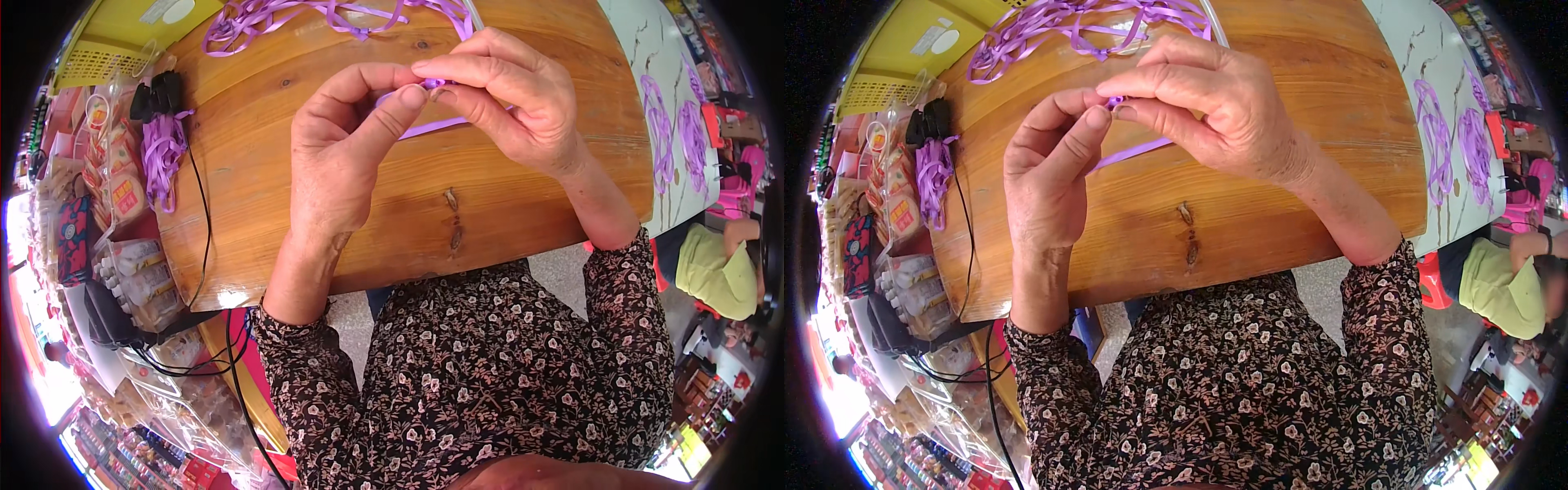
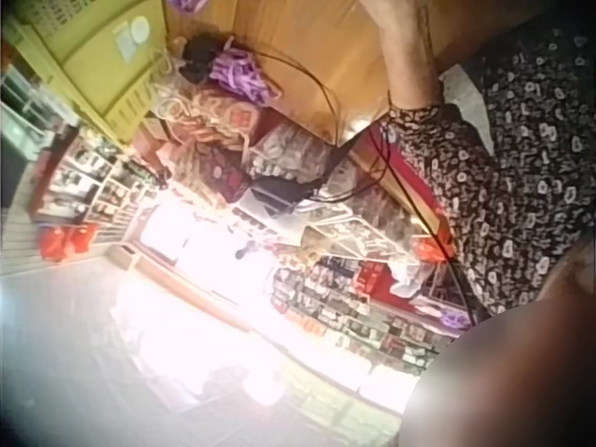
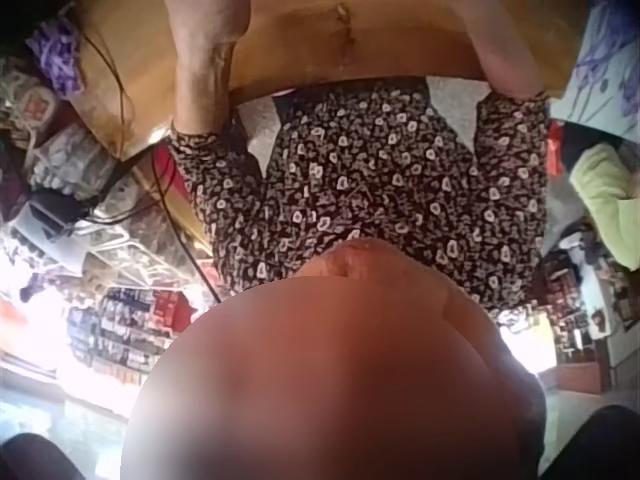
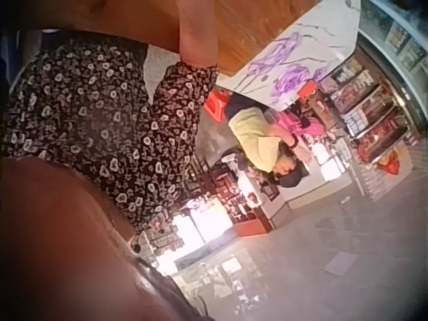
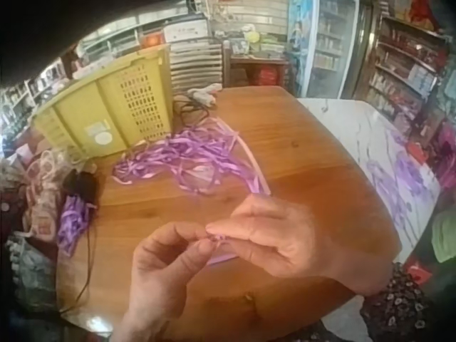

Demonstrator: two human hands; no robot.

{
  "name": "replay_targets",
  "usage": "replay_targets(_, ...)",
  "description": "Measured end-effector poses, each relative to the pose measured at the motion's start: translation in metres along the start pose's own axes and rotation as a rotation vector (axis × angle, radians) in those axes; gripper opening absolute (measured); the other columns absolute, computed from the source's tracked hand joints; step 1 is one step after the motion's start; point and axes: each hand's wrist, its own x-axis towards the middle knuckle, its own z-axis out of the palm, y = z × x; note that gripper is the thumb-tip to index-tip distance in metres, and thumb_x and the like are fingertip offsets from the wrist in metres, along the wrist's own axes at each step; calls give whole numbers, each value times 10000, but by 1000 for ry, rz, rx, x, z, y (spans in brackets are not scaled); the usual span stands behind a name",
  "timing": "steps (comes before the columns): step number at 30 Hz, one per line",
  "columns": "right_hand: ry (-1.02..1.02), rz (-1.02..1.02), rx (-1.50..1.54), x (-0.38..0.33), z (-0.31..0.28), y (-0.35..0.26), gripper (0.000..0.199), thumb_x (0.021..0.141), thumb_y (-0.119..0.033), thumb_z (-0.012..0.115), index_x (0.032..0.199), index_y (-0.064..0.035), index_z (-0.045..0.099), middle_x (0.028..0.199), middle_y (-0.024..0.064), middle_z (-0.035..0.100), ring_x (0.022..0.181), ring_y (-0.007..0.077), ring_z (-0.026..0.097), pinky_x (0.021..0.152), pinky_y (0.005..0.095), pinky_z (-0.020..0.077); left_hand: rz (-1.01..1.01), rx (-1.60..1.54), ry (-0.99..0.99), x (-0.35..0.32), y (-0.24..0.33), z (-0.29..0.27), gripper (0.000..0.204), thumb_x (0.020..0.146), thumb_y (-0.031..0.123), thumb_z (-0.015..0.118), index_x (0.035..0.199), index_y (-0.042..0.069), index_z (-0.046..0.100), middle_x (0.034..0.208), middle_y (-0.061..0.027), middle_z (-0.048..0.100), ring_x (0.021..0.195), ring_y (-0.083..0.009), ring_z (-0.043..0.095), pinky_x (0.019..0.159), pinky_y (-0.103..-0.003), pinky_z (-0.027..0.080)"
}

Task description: Braiding or tying together multiple purple plastic ribbons at a table.

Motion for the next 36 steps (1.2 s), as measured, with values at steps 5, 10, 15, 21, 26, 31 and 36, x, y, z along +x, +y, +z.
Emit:
replay_targets(5,0,11,9,0,4,0,271,743,10,709,1011,-10,675,829,65,636,671,123,586,557,226,459,35,41,8,0,-4,-2,113,850,12,640,960,-16,637,908,-50,651,833,-92,593,771,-209,482)
replay_targets(10,-33,-7,24,1,1,-2,260,744,-10,711,1001,-5,670,816,72,638,687,141,598,566,237,467,15,-10,-4,-1,-7,-4,101,841,16,653,937,-16,644,888,-44,651,830,-90,592,772,-209,481)
replay_targets(15,-37,-13,-22,0,-3,-4,194,747,-14,704,937,-3,664,801,74,632,681,158,596,563,241,461,57,58,-10,-3,-9,0,90,844,17,654,928,-12,643,866,-27,647,799,-67,575,732,-192,472)
replay_targets(21,24,-17,0,0,-2,-8,148,768,-18,685,910,3,649,784,80,618,665,171,578,566,254,449,154,127,34,-7,-9,7,89,845,23,649,931,-1,645,838,4,627,710,-35,495,626,-167,386)
replay_targets(26,106,26,122,0,4,2,125,771,-51,700,888,-35,659,774,45,611,692,173,591,612,268,481,107,102,139,-5,-10,13,111,848,36,646,952,-3,651,770,26,600,602,-19,408,522,-159,292)
replay_targets(31,62,16,284,0,7,8,207,792,-61,684,997,-33,670,798,41,609,802,147,582,729,257,467,105,48,179,-3,-14,10,118,848,53,655,948,-9,656,719,32,587,540,-20,360,478,-169,257)
replay_targets(36,69,148,321,-3,3,9,219,800,-30,674,1018,-22,662,856,43,636,831,132,583,754,252,465,80,-34,130,-2,-14,0,141,821,9,678,962,6,664,864,-18,658,768,-52,572,706,-174,459)
